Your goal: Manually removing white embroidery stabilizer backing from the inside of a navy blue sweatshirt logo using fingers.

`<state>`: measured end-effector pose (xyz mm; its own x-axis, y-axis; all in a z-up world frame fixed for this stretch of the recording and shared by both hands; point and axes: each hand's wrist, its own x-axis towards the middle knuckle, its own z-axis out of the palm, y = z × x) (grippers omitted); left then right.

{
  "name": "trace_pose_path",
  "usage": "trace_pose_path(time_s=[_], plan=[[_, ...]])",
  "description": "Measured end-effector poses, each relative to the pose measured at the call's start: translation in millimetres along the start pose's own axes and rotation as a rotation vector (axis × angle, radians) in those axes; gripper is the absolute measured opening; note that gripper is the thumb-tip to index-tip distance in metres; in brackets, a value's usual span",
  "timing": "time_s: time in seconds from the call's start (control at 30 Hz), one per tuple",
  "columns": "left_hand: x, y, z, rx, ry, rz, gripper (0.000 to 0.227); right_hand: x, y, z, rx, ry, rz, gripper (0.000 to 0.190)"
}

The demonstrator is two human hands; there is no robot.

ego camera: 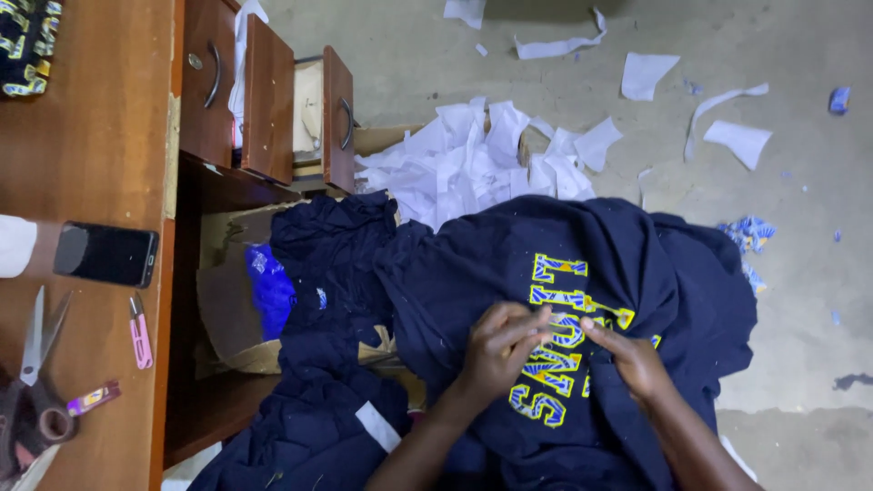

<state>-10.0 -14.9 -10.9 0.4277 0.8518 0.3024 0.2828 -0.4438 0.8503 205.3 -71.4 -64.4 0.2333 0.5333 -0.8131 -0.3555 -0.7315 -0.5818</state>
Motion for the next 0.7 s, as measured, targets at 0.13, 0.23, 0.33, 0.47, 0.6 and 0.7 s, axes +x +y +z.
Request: trace_pose_path(time_s=[0.13, 0.23, 0.33, 0.47, 0.6, 0.7], plan=[[-24, 20, 5, -0.008, -0.038, -0.094, 0.031, -5, 1, -1, -0.074, 0.043, -0.005, 0.043], [-36, 19, 15, 0.121, -0.013, -0.042, 0.032, 25, 28, -14, -0.162, -0.014, -0.114, 0.035], [-44, 20, 18, 0.157, 0.023, -0.03, 0.036, 37, 49, -21, -0.272, -0.137, -0.299, 0.037], [-35, 20, 21, 0.079, 0.054, -0.042, 0.035, 52, 54, -30, -0.325, -0.09, -0.382, 0.037], [-33, 27, 21, 0.066, 0.048, -0.025, 0.038, 70, 80, -41, -0.56, -0.139, -0.564, 0.043], [-35, 26, 22, 0.085, 0.026, -0.035, 0.035, 34, 42, -21, -0.196, -0.098, -0.218, 0.037]])
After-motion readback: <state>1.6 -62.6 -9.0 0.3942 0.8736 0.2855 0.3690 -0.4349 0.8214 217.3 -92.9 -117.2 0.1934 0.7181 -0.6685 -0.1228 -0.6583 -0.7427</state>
